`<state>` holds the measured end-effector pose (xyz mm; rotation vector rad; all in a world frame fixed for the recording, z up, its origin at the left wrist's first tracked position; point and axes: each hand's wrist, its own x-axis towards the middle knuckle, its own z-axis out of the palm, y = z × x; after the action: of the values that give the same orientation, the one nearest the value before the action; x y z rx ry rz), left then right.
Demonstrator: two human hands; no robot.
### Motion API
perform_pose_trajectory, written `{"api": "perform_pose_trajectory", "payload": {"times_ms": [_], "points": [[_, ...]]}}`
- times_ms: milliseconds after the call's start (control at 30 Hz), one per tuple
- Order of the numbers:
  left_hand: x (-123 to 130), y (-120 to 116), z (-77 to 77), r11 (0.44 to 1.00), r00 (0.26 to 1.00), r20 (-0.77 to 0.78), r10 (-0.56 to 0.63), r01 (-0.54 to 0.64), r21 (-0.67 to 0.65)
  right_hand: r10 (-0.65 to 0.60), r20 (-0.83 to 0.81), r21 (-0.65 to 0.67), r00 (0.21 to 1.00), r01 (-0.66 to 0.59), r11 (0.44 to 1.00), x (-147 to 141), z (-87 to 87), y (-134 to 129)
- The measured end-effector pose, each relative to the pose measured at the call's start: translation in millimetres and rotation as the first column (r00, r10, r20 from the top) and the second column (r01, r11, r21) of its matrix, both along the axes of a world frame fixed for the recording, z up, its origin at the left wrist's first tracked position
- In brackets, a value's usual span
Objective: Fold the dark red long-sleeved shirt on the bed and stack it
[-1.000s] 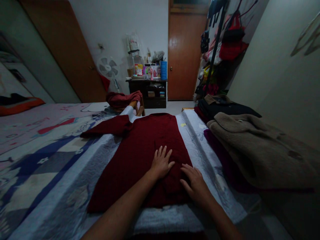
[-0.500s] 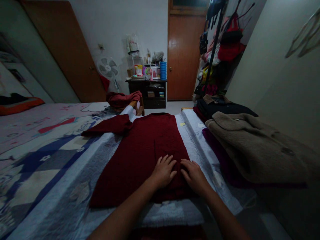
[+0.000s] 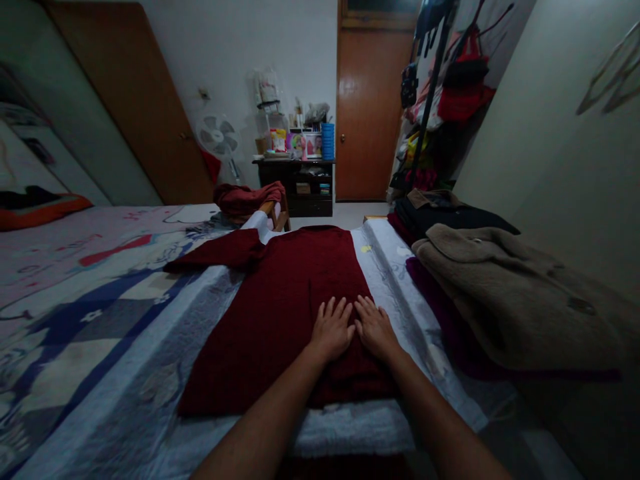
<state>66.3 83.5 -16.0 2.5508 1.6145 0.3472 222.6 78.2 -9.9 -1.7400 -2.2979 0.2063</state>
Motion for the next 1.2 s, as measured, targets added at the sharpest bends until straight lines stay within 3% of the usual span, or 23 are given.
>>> {"api": "perform_pose_trajectory", "payload": {"times_ms": [233,467,600,833,1067,1200], "points": [[0,-1,1.7,1.0,1.0,-0.007,-0.002,0.002,-0.007,-0.015,-0.021,-0.097,1.0,0.013,0.995,1,13.1,-32],[0,-4,5.9,0.998,1.0,-0.006,-0.014,0.015,0.059,-0.006,-0.058,-0.083,0.998,0.001,0.997,4,4.5,-75],[-2,-20,14.6,0.992,0.997,0.004,-0.081,0.08,0.095,-0.004,-0.025,-0.059,1.0,0.002,0.998,4,0.6,-77],[-12,-59,16.0,0.997,0.998,0.012,-0.067,0.068,-0.029,0.003,-0.035,-0.045,0.999,-0.004,0.999,3,1.4,-77],[-12,-61,6.0,0.999,0.998,0.021,-0.054,0.053,0.01,0.055,-0.139,-0.173,0.989,-0.079,0.982,16,11.0,-76],[-14,-61,5.0,0.998,0.998,0.022,-0.064,0.064,0.012,0.099,-0.231,-0.181,0.968,-0.142,0.973,28,10.0,-75]]}}
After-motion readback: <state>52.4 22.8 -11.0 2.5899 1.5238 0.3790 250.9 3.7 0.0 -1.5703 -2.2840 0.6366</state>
